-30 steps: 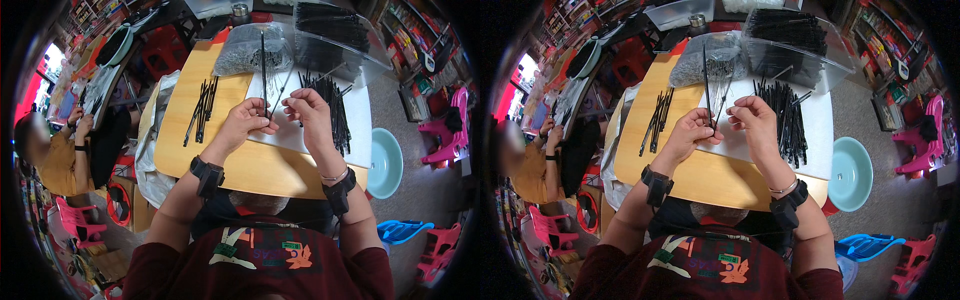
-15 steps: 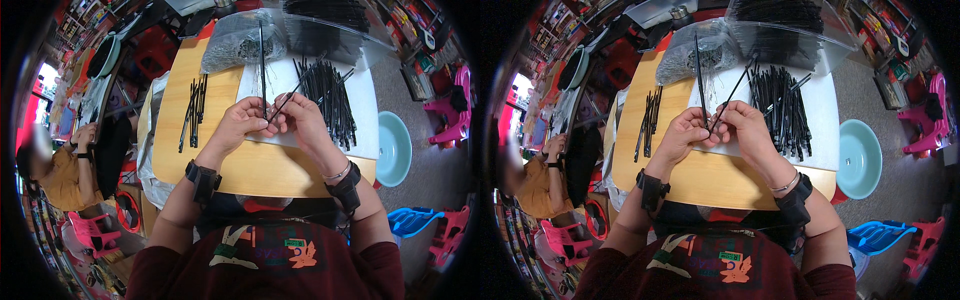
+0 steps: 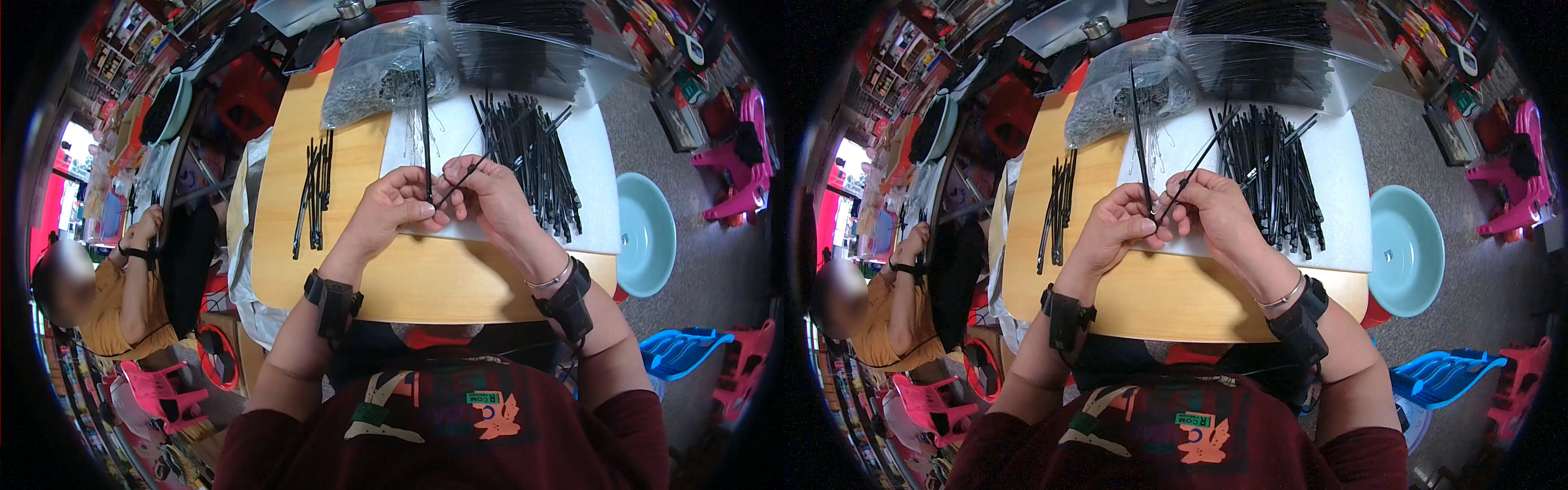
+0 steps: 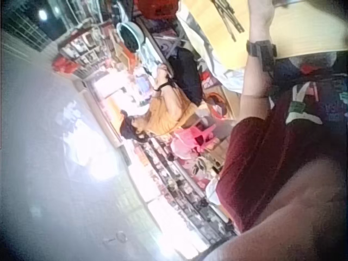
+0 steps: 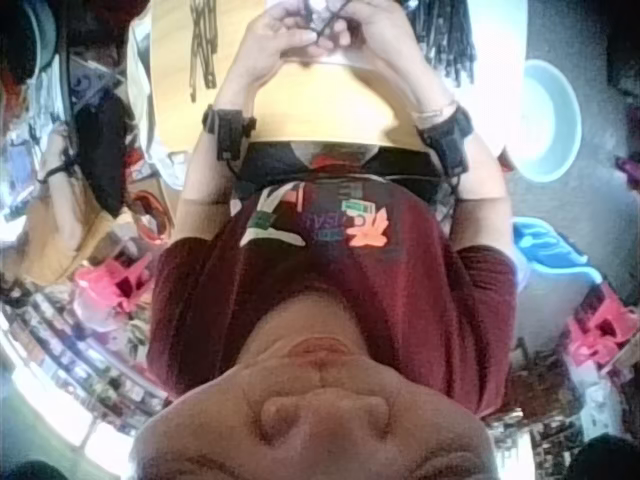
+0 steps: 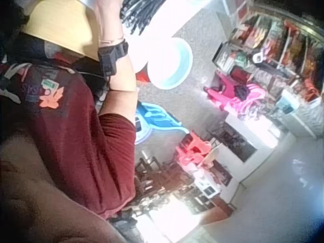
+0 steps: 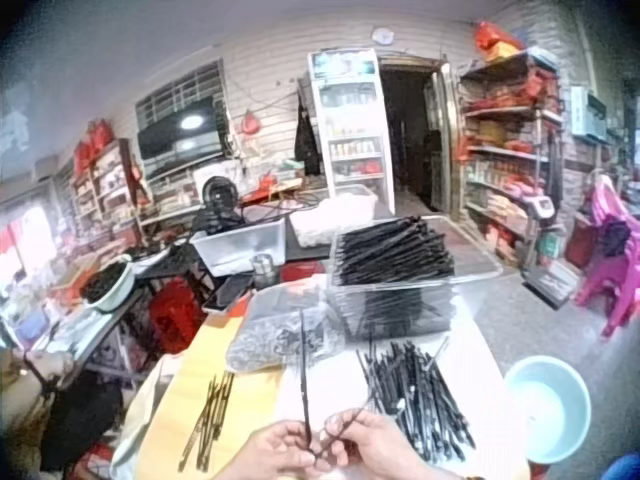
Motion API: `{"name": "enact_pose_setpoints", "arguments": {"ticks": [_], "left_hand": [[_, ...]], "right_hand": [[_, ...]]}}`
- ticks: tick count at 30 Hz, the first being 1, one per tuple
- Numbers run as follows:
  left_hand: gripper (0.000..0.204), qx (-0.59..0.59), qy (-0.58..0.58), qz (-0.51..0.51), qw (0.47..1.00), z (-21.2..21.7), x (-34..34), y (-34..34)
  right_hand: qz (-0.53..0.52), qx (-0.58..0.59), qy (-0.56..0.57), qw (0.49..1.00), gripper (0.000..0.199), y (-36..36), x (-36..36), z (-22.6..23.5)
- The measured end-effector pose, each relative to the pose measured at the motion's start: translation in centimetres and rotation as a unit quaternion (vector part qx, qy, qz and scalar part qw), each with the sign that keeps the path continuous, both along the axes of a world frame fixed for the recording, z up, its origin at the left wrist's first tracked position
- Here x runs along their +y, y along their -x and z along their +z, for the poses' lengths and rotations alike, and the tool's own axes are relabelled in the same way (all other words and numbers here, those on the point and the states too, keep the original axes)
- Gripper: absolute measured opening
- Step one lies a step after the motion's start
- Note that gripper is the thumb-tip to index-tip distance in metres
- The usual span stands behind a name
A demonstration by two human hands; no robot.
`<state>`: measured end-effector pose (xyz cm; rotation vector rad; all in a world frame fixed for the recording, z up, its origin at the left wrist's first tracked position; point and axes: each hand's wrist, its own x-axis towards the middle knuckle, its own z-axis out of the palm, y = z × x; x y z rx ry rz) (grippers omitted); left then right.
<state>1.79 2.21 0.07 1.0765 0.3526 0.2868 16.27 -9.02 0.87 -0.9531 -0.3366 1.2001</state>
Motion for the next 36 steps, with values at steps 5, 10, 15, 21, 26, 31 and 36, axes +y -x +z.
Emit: {"name": "enact_pose_setpoints", "arguments": {"ticks": [5, 10, 15, 21, 26, 31, 36], "left_hand": [[0.024, -0.021, 0.023, -0.01, 0.999, 0.1, 0.2, 0.3], [0.017, -0.027, -0.039, 0.036, 0.998, -0.4, 0.1, 0.2], [0.019, -0.015, -0.119, 0.12, 0.985, -0.7, -0.9, -0.1], [0.008, 0.031, -0.187, 0.111, 0.976, 0.0, -1.0, 0.0], [0.011, 0.034, -0.158, 0.128, 0.978, 0.1, -0.8, 0.1], [0.01, 0.05, -0.194, 0.12, 0.972, 0.0, -0.9, 0.1], [0.011, 0.054, -0.191, 0.117, 0.973, -0.1, -0.8, 0.1]], "right_hand": [[-0.003, -0.055, -0.007, 0.998, 0.007, 0.5, -0.2, 0.8], [0.008, -0.205, -0.084, 0.975, 0.011, 1.3, -0.3, 0.5], [-0.019, -0.317, -0.086, 0.944, 0.017, 1.6, -0.2, 0.2], [0.012, -0.358, -0.038, 0.933, 0.015, 1.9, -0.4, 0.4], [0.015, -0.241, -0.035, 0.97, 0.014, 1.5, -0.4, 0.7], [0.01, -0.271, -0.018, 0.962, 0.016, 1.3, -0.3, 0.8], [-0.003, -0.272, -0.031, 0.962, 0.019, 1.4, -0.5, 1.2]]}}
